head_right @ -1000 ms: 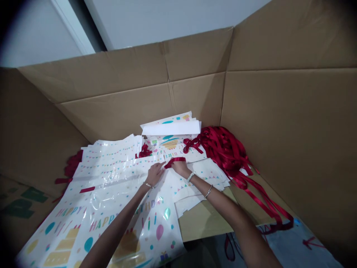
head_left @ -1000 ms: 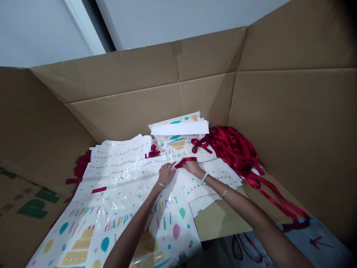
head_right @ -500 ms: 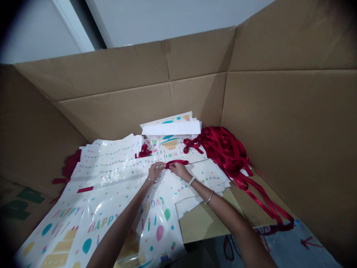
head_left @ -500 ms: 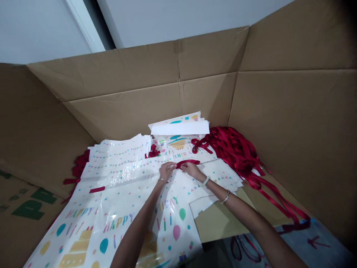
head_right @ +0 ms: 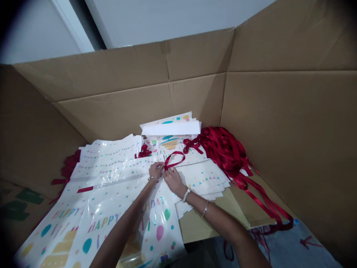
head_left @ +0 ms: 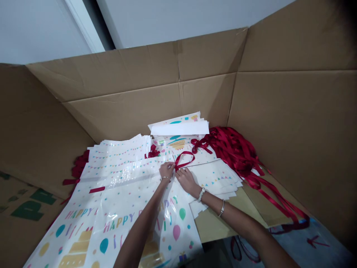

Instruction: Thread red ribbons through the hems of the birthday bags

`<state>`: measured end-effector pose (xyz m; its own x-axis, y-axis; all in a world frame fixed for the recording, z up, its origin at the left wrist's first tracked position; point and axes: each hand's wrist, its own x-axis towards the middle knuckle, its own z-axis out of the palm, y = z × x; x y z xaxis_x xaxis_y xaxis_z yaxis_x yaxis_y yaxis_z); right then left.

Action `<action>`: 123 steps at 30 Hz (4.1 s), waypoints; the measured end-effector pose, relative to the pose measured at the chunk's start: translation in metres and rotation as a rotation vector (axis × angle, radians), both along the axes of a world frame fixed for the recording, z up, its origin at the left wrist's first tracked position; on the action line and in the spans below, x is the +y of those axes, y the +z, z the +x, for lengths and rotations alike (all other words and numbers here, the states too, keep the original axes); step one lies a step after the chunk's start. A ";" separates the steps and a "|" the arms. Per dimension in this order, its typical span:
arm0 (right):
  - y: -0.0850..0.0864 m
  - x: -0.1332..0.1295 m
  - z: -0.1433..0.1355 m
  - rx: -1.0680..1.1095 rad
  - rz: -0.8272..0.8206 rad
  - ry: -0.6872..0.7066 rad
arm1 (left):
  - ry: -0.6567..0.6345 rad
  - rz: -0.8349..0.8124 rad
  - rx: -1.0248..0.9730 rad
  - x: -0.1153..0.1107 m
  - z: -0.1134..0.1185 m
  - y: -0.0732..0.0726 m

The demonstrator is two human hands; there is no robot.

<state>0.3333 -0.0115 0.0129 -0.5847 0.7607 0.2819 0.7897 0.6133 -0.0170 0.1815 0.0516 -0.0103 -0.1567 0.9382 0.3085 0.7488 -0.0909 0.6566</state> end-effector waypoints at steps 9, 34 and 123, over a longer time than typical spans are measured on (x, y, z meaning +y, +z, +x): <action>0.001 -0.013 -0.017 -0.057 0.081 -0.038 | 0.023 -0.063 -0.205 0.002 0.004 0.005; 0.006 -0.004 -0.018 0.427 -0.260 -0.194 | -0.600 0.090 0.334 -0.050 -0.053 -0.001; -0.014 0.074 0.069 0.594 -0.353 -0.254 | -0.565 0.040 0.230 -0.065 -0.057 -0.007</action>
<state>0.4025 0.0622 -0.0015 -0.2031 0.9565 0.2094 0.7031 0.2913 -0.6486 0.1241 -0.0138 -0.0169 0.4363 0.8440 0.3120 0.6999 -0.5362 0.4718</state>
